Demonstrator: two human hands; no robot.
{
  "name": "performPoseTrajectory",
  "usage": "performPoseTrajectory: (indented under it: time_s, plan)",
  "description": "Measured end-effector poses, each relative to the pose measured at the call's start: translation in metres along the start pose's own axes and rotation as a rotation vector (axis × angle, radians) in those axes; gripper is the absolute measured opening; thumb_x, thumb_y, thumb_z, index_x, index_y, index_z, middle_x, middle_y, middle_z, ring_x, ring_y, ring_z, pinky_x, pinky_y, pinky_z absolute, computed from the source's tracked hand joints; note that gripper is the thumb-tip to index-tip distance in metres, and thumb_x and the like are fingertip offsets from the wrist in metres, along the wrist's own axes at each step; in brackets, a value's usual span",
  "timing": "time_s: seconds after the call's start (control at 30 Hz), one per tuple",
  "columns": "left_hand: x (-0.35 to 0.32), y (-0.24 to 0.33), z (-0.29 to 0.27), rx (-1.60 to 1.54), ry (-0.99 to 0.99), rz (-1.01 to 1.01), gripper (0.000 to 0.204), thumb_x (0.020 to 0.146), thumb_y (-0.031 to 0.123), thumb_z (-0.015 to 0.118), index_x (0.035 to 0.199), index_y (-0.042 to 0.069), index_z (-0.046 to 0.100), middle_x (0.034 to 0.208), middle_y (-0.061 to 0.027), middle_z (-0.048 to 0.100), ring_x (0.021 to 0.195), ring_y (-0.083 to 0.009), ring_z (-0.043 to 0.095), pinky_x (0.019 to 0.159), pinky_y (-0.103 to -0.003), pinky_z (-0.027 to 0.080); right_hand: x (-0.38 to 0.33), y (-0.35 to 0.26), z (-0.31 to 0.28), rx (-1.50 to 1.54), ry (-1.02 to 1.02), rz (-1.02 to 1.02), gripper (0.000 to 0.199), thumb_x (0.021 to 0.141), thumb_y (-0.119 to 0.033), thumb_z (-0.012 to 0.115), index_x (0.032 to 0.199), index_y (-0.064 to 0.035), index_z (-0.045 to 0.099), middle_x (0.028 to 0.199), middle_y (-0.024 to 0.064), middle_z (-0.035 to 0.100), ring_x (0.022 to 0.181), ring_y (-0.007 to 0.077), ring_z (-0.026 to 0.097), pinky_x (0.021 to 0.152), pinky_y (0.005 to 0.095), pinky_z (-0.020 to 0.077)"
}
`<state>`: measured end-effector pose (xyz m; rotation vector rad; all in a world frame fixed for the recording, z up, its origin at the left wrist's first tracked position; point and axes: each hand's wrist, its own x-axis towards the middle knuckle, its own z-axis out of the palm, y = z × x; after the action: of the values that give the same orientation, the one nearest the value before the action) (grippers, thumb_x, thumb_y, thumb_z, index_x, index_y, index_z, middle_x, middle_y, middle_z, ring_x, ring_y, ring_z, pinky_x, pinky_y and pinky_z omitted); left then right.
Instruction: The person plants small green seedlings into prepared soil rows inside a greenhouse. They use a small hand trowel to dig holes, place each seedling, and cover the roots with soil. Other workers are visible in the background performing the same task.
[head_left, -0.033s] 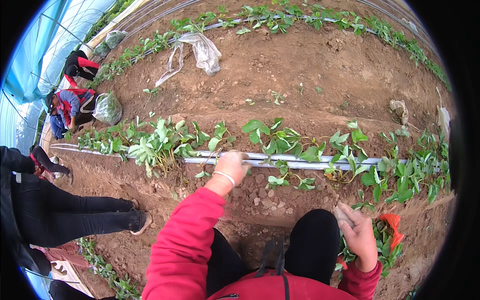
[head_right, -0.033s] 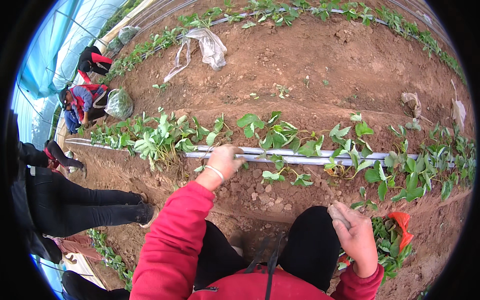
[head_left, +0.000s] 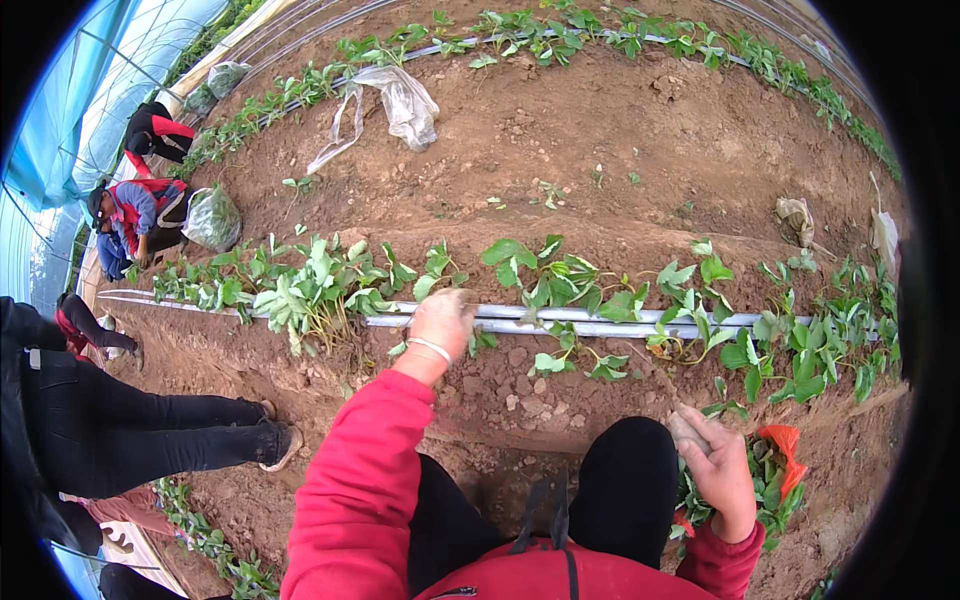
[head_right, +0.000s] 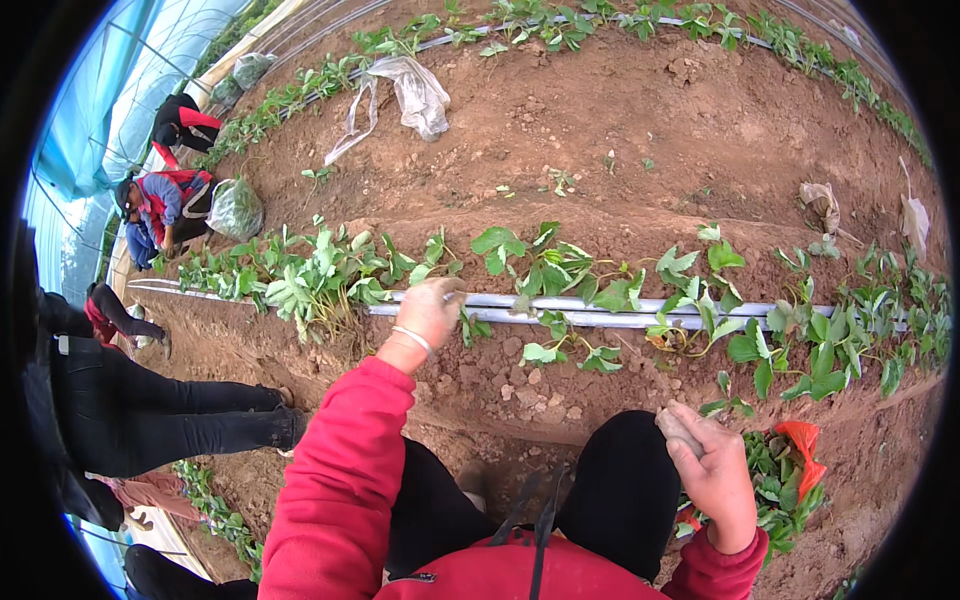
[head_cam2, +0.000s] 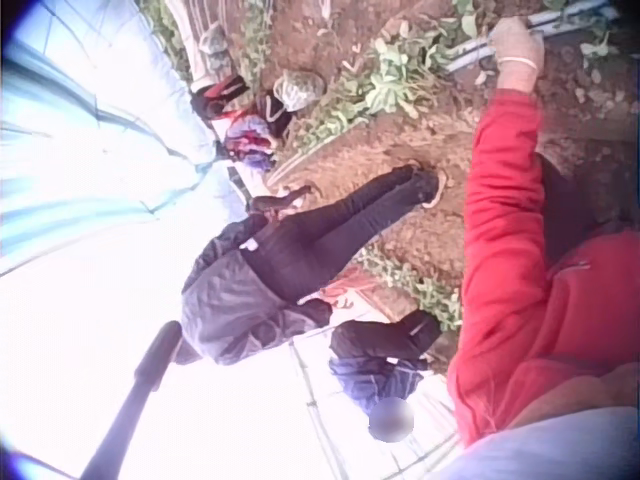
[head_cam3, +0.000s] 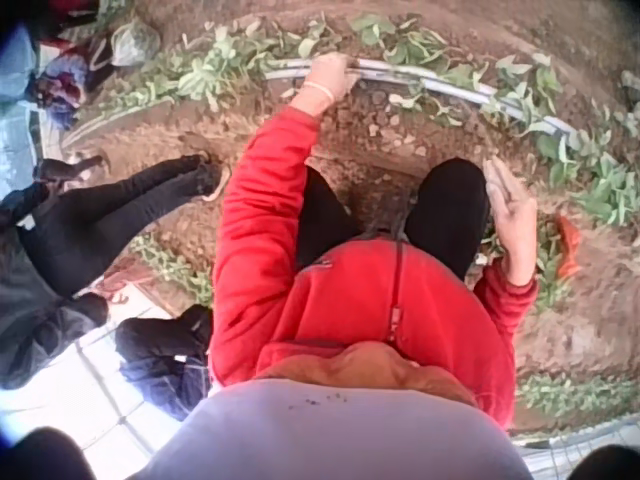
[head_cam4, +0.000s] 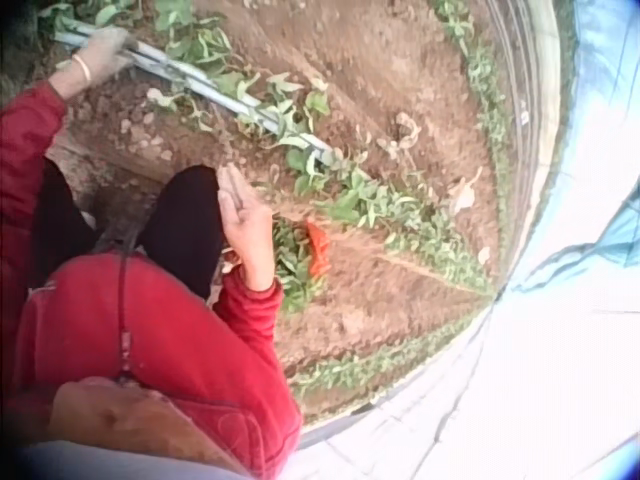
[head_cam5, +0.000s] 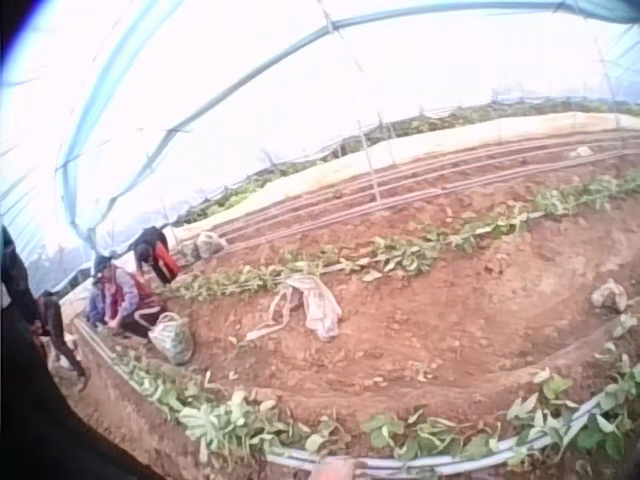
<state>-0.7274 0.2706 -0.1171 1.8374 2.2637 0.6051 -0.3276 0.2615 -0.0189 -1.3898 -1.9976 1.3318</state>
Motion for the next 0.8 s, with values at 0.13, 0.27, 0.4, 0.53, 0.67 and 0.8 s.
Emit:
performPoseTrajectory:
  time_s: [0.13,0.27,0.4,0.53,0.67,0.8]
  plan:
    - [0.007,-0.058,-0.024,0.282,-0.051,-0.006,0.028,0.072,0.003,0.057,0.099,0.004,0.066,0.106,-0.0166,0.062,0.096,-0.0319,0.06,0.085,-0.038,0.048,-0.005,0.005,-0.008,0.124,0.018,0.091,0.039,0.079,-0.002,0.058,0.117,0.0073,0.055,0.103,0.015,0.066,0.096,0.0171,0.061,0.087,0.0286,0.0448]
    - [0.016,-0.082,-0.023,0.45,-0.187,0.412,0.033,0.077,0.009,0.053,0.109,0.013,0.062,0.11,-0.0107,0.055,0.101,-0.0263,0.055,0.086,-0.035,0.046,-0.006,0.014,-0.009,0.177,0.069,0.142,0.042,0.08,-0.004,0.058,0.12,0.0063,0.053,0.103,0.0135,0.065,0.093,0.016,0.061,0.084,0.0278,0.0455]
    - [0.024,-0.077,-0.021,0.483,-0.381,0.639,0.042,0.074,0.012,0.058,0.116,0.017,0.06,0.122,-0.0113,0.047,0.11,-0.0266,0.05,0.092,-0.035,0.042,-0.002,0.009,-0.003,0.17,0.077,0.143,0.041,0.082,-0.007,0.058,0.121,0.0054,0.053,0.096,0.0097,0.064,0.083,0.0129,0.059,0.077,0.0261,0.0464]
    - [0.029,-0.078,-0.019,0.532,-0.433,0.678,0.038,0.076,0.014,0.055,0.114,0.016,0.061,0.127,-0.0111,0.045,0.111,-0.0259,0.048,0.093,-0.034,0.041,0.007,0.004,0.01,0.275,0.062,0.19,0.04,0.085,-0.01,0.059,0.122,0.0043,0.053,0.093,0.0056,0.061,0.075,0.0101,0.056,0.07,0.0243,0.0457]
    - [0.031,-0.084,-0.013,0.528,-0.349,0.707,0.032,0.077,0.015,0.053,0.107,0.014,0.064,0.126,-0.0117,0.046,0.108,-0.0259,0.049,0.093,-0.036,0.042,0.01,0.001,0.011,0.286,0.074,0.238,0.04,0.085,-0.011,0.059,0.122,0.0048,0.053,0.094,0.0055,0.061,0.073,0.0099,0.055,0.069,0.0241,0.0456]
    - [0.035,-0.084,-0.015,0.531,-0.351,0.724,0.03,0.077,0.016,0.053,0.104,0.015,0.066,0.126,-0.012,0.047,0.108,-0.0264,0.05,0.09,-0.036,0.042,0.009,0.005,0.003,0.196,0.073,0.246,0.04,0.085,-0.013,0.059,0.121,0.0051,0.053,0.098,0.0078,0.062,0.08,0.0112,0.057,0.073,0.0245,0.0458]
